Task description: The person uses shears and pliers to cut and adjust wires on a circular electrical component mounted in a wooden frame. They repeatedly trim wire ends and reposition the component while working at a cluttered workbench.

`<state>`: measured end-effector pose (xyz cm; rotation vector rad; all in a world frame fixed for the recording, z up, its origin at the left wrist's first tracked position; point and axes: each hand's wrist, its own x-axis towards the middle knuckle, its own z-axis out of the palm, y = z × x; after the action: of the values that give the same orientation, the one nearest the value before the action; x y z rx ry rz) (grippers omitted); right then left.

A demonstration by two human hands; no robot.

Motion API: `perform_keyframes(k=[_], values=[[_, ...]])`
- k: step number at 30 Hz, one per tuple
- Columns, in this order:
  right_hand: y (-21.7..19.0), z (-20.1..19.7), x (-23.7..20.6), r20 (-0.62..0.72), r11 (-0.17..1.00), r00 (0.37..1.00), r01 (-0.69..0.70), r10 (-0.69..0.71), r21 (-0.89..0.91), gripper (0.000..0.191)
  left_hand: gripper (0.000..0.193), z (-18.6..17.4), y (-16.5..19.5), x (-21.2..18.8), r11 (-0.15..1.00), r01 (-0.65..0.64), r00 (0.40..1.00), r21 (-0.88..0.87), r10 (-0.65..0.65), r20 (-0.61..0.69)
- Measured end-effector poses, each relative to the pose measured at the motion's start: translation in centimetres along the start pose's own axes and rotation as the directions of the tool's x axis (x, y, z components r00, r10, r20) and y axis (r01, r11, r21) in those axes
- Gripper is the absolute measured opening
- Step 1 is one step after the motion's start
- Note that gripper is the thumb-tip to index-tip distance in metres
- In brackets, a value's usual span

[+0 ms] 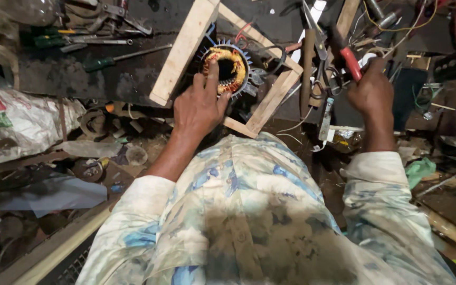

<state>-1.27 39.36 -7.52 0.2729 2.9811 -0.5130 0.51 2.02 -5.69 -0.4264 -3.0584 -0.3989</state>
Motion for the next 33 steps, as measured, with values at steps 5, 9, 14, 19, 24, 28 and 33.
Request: perform_keyframes(k=[5,9,14,19,24,28,33], values=[[1.5,-0.1,-3.0,0.05,0.841,0.996,-0.088,0.073,0.534,0.033,0.071,0.0,-0.5,-0.4,1.0,-0.026,1.0,-0.017,0.026,-0.017],[-0.5,0.2,-4.8,0.253,0.373,0.962,-0.198,-0.104,0.906,0.033,0.064,-0.4,-1.2,-1.0,0.996,-0.081,0.996,-0.041,0.082,0.019],[-4.4,1.3,-4.3,0.447,0.234,0.8,-0.382,-0.4,0.894,0.061,0.056,-0.7,-1.3,-1.5,0.985,-0.1,0.995,-0.143,0.095,-0.043],[-7.0,2.0,-4.1,0.574,0.196,0.507,-0.615,-0.644,0.764,0.065,0.053,-1.3,-1.7,-2.0,0.946,-0.144,0.988,-0.291,0.122,-0.092],[-9.2,1.9,-2.9,0.63,0.21,0.371,-0.725,-0.683,0.655,0.06,0.05,-0.8,-1.7,-2.1,0.74,-0.032,0.999,-0.672,-0.004,-0.051],[-10.8,1.5,-1.2,0.663,0.278,0.328,-0.719,-0.673,0.637,0.054,0.052,-0.1,-2.4,-1.5,0.648,0.033,0.999,-0.761,-0.038,0.01],[-11.9,1.1,-0.9,0.692,0.286,0.344,-0.727,-0.635,0.625,0.06,0.056,0.1,-3.1,-1.4,0.616,0.018,0.999,-0.788,-0.047,-0.013]])
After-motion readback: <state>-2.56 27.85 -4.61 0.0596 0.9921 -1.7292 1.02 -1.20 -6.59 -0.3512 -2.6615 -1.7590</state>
